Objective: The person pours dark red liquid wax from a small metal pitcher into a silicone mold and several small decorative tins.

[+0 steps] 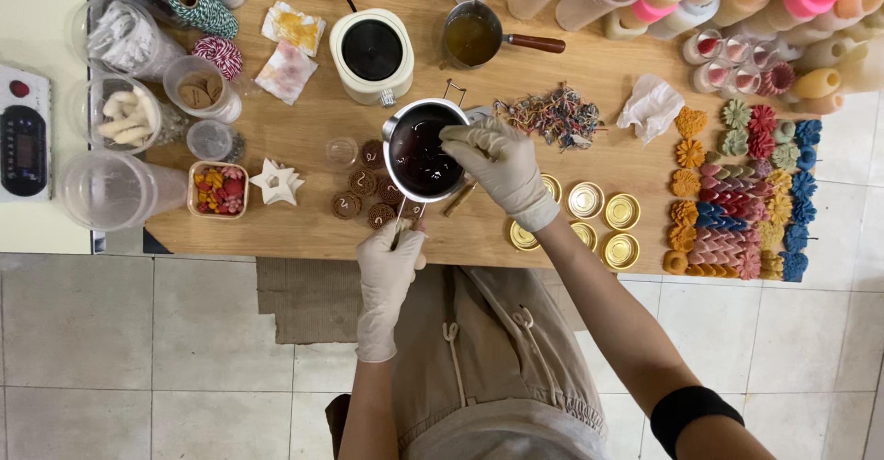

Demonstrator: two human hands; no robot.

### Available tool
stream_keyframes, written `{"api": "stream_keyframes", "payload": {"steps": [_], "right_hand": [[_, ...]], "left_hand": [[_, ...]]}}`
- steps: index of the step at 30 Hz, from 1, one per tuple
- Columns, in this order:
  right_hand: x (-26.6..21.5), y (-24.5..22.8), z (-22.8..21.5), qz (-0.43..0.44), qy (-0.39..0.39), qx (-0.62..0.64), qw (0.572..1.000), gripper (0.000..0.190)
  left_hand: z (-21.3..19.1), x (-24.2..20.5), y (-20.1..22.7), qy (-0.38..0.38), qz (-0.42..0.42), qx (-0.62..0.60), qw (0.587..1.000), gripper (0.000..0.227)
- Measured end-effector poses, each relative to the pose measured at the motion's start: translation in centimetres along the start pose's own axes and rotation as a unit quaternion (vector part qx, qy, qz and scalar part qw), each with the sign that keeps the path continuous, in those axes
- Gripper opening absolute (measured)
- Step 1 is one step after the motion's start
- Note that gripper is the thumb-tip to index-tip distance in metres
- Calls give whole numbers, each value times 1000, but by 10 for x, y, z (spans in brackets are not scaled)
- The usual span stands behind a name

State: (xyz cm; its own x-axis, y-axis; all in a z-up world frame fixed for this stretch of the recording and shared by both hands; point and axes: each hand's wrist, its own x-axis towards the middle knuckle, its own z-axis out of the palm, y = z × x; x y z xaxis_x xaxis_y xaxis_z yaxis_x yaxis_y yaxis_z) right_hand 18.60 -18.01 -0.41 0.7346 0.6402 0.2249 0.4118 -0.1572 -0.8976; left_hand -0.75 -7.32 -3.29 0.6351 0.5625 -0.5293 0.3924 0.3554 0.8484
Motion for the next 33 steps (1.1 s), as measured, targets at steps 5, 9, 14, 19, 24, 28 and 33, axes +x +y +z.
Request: {"api": "stream_keyframes", "payload": {"steps": [5,9,14,19,24,28,33], "right_hand": [[-1,18,3,-46,6,-96,994,15],[-1,6,-3,-80,16,-76,994,20],[4,-5,-8,-59,49,-121,990,17],[9,4,-4,-143,48,-126,981,19],[10,17,6,-147,40,-108,982,16],[10,22,12,-69,36,-89,993,13],[10,30,15,-47,50,-79,995,12]], "left_hand": [[6,3,-7,-8,32,48,998,10],[7,6,-12,-7,57,50,997,13],[4,11,-23,6,57,52,997,10],[2,18,-36,10,56,5,998,7],[-1,24,-37,12,60,-1,998,9],[-1,28,-37,2,65,18,998,7],[1,31,-37,0,54,21,998,6]]}}
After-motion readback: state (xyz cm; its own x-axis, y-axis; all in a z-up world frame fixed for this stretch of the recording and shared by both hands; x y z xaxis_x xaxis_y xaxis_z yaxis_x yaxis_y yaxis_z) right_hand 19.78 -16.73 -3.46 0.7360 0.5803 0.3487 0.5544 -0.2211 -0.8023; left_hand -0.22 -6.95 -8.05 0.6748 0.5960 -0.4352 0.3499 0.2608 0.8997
